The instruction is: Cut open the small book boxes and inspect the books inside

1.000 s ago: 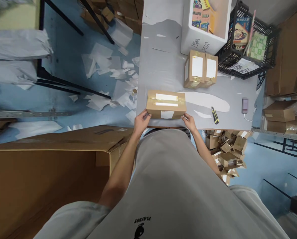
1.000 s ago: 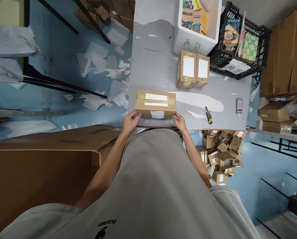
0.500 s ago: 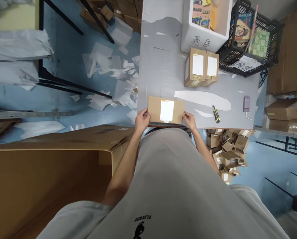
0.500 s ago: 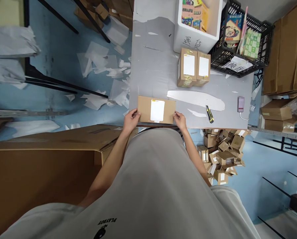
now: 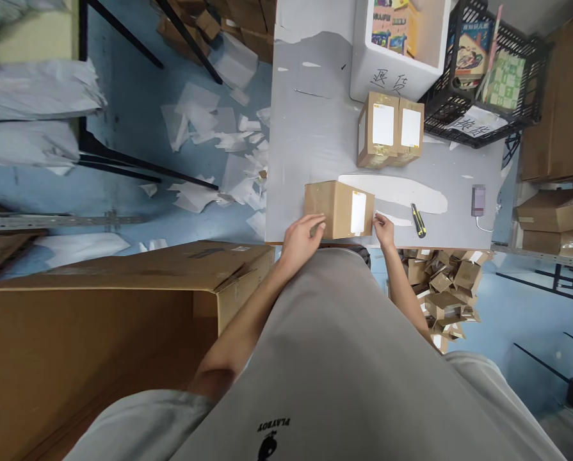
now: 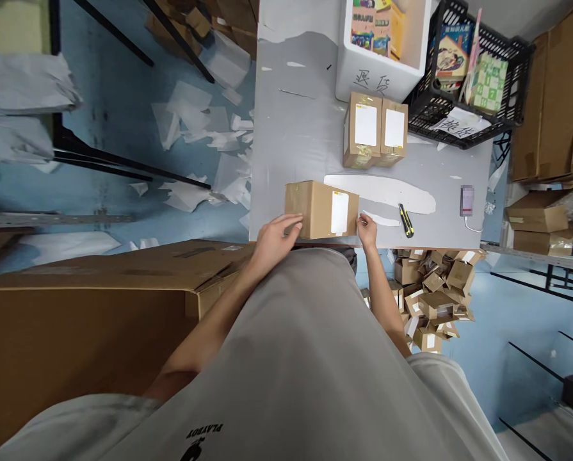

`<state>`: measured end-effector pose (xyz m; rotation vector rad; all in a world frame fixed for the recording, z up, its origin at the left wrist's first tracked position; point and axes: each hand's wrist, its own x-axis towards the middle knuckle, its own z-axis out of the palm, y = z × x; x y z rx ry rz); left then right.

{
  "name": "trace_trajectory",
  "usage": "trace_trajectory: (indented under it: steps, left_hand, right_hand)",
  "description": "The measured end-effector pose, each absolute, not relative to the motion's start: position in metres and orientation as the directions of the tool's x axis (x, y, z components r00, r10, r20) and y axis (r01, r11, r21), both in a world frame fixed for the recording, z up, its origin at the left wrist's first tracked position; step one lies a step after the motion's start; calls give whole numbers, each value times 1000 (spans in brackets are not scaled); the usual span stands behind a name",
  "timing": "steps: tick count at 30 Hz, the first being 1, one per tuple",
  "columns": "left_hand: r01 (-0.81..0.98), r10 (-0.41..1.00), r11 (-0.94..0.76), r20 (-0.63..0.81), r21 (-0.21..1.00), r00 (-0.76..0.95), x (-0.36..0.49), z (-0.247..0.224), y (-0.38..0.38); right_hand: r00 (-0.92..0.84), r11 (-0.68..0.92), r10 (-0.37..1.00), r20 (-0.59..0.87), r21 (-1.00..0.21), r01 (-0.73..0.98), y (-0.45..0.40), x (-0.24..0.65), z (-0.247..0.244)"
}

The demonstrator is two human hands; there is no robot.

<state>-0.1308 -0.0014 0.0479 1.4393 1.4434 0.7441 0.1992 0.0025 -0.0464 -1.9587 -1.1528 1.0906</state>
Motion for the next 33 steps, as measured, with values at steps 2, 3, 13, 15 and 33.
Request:
trace_trajectory:
  steps: [2,3,13,15,33]
  left_hand:
    - [403,962,71,-169,913,214,-117,58,-2]
    - [390,951,48,-161,919,263,-112,61,-2]
    - [220,928,306,-342,926,146,-103,15,12]
    - [130,869,423,-442,897,224,-103,4,16]
    - [138,928,333,-350,933,125,-133,11,9]
  right_hand:
    - [371,-460,871,-321,-799,388,-1,198,-30]
    - [402,-465,861,-311,-801,378,-2,194,-20]
    - [317,-343,922,-221,-844,411,-8,139,34]
    - [310,-342,925,-219,-835,431,-8,138,33]
    - [169,-204,975,-141,-870,450,12,90,24]
